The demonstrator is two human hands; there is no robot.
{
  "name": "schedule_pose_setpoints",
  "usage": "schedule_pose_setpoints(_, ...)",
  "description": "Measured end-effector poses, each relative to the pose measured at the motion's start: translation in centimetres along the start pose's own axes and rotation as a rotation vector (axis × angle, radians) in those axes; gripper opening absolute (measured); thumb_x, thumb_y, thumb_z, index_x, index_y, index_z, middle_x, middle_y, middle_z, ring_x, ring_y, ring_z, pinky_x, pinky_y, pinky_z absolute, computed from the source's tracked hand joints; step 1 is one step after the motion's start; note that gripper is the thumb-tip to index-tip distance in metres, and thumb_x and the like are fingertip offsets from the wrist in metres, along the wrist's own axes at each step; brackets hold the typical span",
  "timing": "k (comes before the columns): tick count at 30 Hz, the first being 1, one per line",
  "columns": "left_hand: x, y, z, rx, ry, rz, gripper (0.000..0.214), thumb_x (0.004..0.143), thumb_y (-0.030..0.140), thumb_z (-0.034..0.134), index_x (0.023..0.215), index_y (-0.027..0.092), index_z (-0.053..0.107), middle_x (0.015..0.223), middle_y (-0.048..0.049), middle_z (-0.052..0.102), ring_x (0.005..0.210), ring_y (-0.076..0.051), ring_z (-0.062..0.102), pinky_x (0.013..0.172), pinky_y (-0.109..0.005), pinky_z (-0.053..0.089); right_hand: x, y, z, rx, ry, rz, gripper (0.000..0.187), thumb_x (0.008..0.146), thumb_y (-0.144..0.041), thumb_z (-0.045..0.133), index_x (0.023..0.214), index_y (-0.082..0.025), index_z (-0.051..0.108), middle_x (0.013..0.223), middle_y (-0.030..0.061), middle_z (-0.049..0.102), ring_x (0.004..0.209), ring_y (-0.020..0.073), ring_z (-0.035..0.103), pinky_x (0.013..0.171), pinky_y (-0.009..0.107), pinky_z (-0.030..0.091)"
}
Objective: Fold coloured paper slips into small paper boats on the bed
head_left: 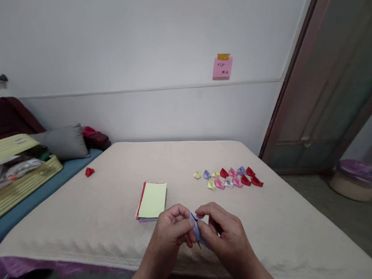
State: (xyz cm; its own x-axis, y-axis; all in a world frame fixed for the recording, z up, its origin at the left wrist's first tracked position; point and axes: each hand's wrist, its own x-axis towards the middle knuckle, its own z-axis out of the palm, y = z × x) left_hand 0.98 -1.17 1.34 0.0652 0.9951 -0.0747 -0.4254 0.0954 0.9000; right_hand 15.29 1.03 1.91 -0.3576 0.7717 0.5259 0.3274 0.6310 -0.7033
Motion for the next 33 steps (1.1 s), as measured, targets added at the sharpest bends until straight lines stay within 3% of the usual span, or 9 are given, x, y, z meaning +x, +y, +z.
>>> schedule_pose_setpoints(11,0.2,-0.4,-0.4,-0.002,-0.020,0.031,0.007,0.071,0.014,0.061,0.070,0.014,0.053,0.043,0.0014,0.057,0.036,-0.006,0.046,0.038,-0.015,0.031,0.0,0.4,-0.2,-0.081,0.018,-0.326,0.022,0.086,-0.008,0.043,0.083,-0.017,0.063,0.075,0.0050,0.058,0.072,0.0141,0.054,0.060,0.023,0.041)
schedule_pose_setpoints(16,0.2,-0.5,-0.4,-0.009,-0.028,0.036,0.008,0.071,0.014,0.061,0.070,0.014,0.053,0.043,0.0014,0.057,0.035,-0.006,0.045,0.038,-0.015,0.030,-0.1,0.3,-0.1,-0.113,0.066,-0.367,0.023,0.084,-0.005,0.045,0.085,-0.017,0.065,0.080,0.0070,0.059,0.074,0.0143,0.055,0.060,0.023,0.042)
schedule_pose_setpoints(22,0.2,-0.3,-0.3,-0.001,-0.038,0.024,0.009,0.069,0.015,0.062,0.070,0.014,0.053,0.043,0.0013,0.058,0.036,-0.006,0.047,0.038,-0.015,0.031,0.3,-0.7,-0.1,0.049,0.083,-0.252,0.017,0.082,-0.007,0.049,0.077,-0.016,0.063,0.073,0.0052,0.058,0.070,0.0145,0.055,0.060,0.024,0.042)
schedule_pose_setpoints(26,0.3,-0.1,-0.2,0.033,-0.050,0.032,0.011,0.069,0.017,0.064,0.069,0.014,0.053,0.043,0.0019,0.058,0.037,-0.007,0.048,0.039,-0.016,0.034,0.4,-0.6,-0.4,0.186,0.018,-0.049,0.014,0.079,-0.011,0.052,0.069,-0.017,0.060,0.070,0.0027,0.056,0.065,0.0140,0.053,0.060,0.025,0.041)
schedule_pose_setpoints(30,0.3,-0.2,-0.2,0.136,-0.049,0.049,0.014,0.068,0.020,0.066,0.067,0.014,0.053,0.042,0.0021,0.058,0.036,-0.007,0.047,0.039,-0.017,0.036,0.5,-0.1,-0.6,0.262,-0.046,0.164,0.009,0.076,-0.016,0.057,0.067,-0.017,0.059,0.063,-0.0020,0.049,0.052,0.0103,0.042,0.048,0.023,0.033)
schedule_pose_setpoints(33,0.4,-0.3,-0.3,0.171,-0.038,0.061,0.015,0.068,0.022,0.067,0.067,0.014,0.054,0.041,0.0022,0.058,0.036,-0.007,0.048,0.039,-0.017,0.036,0.5,0.0,-0.8,0.225,-0.067,0.208,0.007,0.076,-0.019,0.059,0.070,-0.017,0.060,0.060,-0.0045,0.045,0.048,0.0088,0.036,0.046,0.022,0.029)
